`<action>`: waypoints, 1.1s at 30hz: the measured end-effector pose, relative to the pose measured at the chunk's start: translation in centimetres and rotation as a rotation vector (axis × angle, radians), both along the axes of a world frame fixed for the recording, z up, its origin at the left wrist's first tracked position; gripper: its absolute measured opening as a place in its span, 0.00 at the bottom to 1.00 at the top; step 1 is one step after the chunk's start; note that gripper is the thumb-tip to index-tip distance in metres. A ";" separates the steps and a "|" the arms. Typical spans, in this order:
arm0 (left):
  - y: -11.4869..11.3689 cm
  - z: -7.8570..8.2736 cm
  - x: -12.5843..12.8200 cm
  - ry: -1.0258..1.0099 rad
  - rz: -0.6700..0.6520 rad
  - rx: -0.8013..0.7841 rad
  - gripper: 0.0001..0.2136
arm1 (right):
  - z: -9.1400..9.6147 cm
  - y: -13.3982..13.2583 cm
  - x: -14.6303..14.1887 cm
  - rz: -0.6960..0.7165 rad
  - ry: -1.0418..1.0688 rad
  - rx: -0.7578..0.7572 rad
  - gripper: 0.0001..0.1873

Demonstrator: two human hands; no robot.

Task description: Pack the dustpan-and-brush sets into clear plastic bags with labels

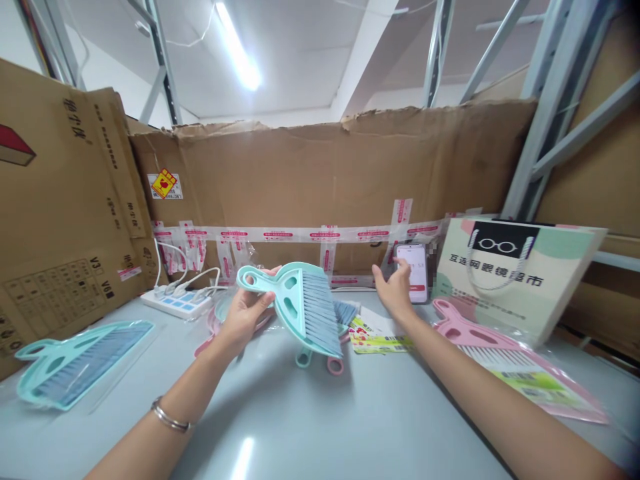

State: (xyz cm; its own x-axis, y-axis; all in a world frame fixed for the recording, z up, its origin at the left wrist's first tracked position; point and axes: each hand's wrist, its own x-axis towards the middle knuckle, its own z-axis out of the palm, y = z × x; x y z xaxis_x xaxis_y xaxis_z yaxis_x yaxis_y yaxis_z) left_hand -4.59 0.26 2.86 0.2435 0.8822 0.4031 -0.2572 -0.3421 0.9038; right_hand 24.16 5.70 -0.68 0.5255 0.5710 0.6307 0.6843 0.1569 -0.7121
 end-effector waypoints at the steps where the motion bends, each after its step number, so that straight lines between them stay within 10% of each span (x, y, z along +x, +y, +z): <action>1: -0.1 0.0 0.1 0.013 -0.008 0.000 0.22 | 1.1 -1.0 -1.2 0.116 -0.029 0.110 0.23; 6: -0.4 -0.4 0.3 0.048 -0.075 0.024 0.20 | 4.9 -6.6 -8.2 0.731 -0.478 0.024 0.09; 22: -3.3 2.9 -0.8 0.318 0.020 0.382 0.17 | 8.6 -10.7 -10.9 1.058 -0.387 -0.348 0.06; 26: -3.4 3.0 -1.0 0.358 0.097 0.490 0.12 | 8.1 -10.6 -11.7 0.985 -0.357 -0.298 0.07; 33: -1.7 4.2 -4.3 0.128 0.626 0.609 0.12 | 10.5 -9.2 -7.5 0.626 -0.427 0.155 0.05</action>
